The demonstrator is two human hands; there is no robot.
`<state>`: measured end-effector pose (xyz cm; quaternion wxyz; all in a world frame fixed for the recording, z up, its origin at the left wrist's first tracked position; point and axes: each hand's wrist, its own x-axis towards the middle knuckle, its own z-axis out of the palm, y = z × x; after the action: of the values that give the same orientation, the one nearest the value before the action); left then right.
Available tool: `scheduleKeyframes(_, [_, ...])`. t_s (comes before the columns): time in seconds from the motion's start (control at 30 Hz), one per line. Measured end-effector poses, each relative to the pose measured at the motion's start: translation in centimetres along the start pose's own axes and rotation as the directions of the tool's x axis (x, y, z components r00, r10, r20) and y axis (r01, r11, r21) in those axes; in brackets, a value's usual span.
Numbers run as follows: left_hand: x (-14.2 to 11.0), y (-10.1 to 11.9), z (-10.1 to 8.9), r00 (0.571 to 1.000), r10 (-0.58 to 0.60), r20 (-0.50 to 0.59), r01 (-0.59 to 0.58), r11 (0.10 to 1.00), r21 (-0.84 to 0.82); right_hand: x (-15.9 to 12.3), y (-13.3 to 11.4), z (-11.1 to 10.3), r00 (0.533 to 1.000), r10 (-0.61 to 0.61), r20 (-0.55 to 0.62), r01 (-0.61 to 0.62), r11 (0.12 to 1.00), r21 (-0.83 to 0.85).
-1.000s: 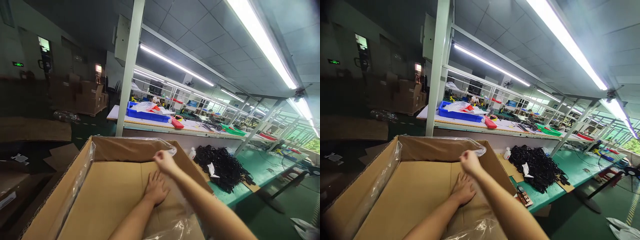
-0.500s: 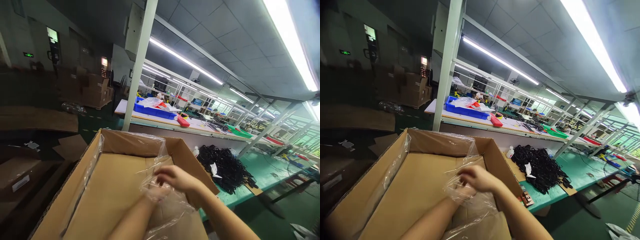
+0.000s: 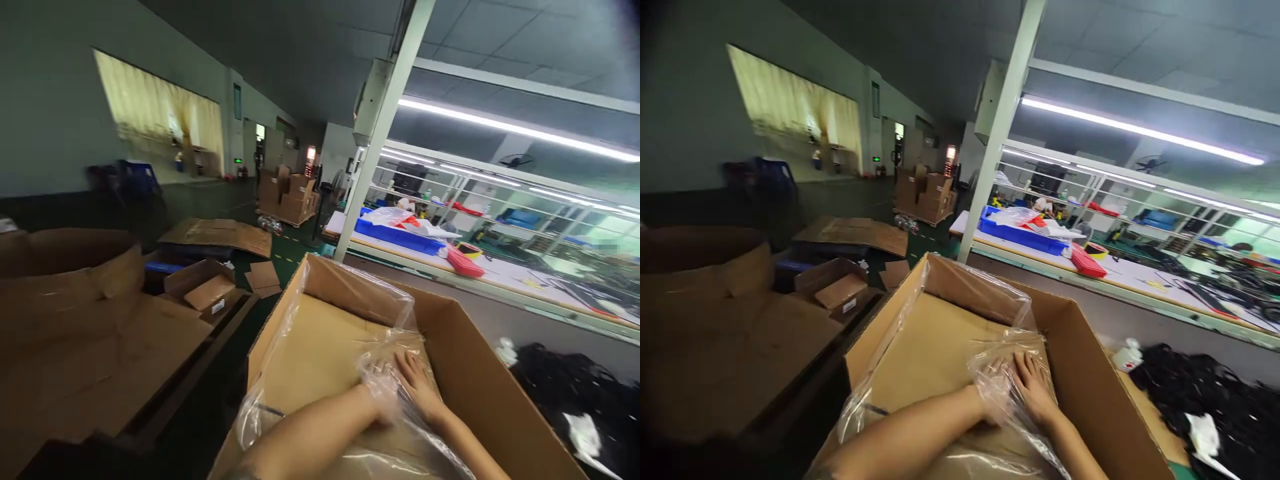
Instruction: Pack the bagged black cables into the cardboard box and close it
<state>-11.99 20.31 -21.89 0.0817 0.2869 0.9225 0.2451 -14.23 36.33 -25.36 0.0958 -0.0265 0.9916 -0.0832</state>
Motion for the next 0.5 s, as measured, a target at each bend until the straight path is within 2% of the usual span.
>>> scheduleKeyframes(0.07, [-3.7,0.2,-1.7,0.997,0.015,0.078,-0.015,1.0,0.008,0.7,-1.4,0.5,1.0,0.009,-0.018,-0.01,0.999,-0.047])
scheduleKeyframes(0.13, [-8.9,-0.3,-3.7,0.996,0.004,0.085,-0.003,1.0,-0.007,1.4,-3.8,1.4,0.999,-0.018,-0.037,0.015,0.997,-0.072])
scheduleKeyframes(0.17, [-11.9,-0.9,-4.6,0.999,-0.007,0.037,0.009,0.999,-0.037,1.7,-5.2,1.8,0.998,-0.052,-0.043,0.049,0.996,-0.076])
scheduleKeyframes(0.2, [-14.8,-1.7,-5.4,0.99,-0.068,-0.121,0.048,0.986,-0.161,1.9,-6.5,2.2,0.995,-0.092,-0.049,0.088,0.993,-0.075])
scheduleKeyframes(0.23, [-17.7,-2.7,-6.1,0.946,-0.186,-0.264,0.118,0.96,-0.252,2.0,-7.6,2.6,0.99,-0.129,-0.057,0.125,0.989,-0.073])
scheduleKeyframes(0.27, [-20.3,-3.7,-6.7,0.856,-0.306,-0.416,0.198,0.938,-0.283,2.1,-8.6,2.9,0.985,-0.158,-0.065,0.154,0.986,-0.069])
scheduleKeyframes(0.3, [-22.4,-4.8,-7.0,0.747,-0.384,-0.542,0.273,0.921,-0.276,2.2,-9.2,3.1,0.981,-0.179,-0.075,0.175,0.983,-0.064])
scheduleKeyframes(0.33, [-24.0,-5.8,-7.2,0.652,-0.449,-0.611,0.345,0.893,-0.288,2.2,-9.6,3.2,0.978,-0.191,-0.083,0.186,0.981,-0.06])
scheduleKeyframes(0.37, [-25.0,-6.6,-7.2,0.609,-0.501,-0.615,0.397,0.864,-0.31,2.2,-9.7,3.2,0.976,-0.199,-0.088,0.194,0.979,-0.057])
scheduleKeyframes(0.43, [-25.5,-7.3,-7.0,0.536,-0.589,-0.605,0.52,0.795,-0.313,2.2,-9.4,3.2,0.974,-0.209,-0.092,0.204,0.977,-0.056])
scheduleKeyframes(0.5, [-24.6,-7.0,-6.9,0.517,-0.659,-0.546,0.673,0.707,-0.216,2.2,-9.0,3.2,0.972,-0.213,-0.096,0.208,0.976,-0.058])
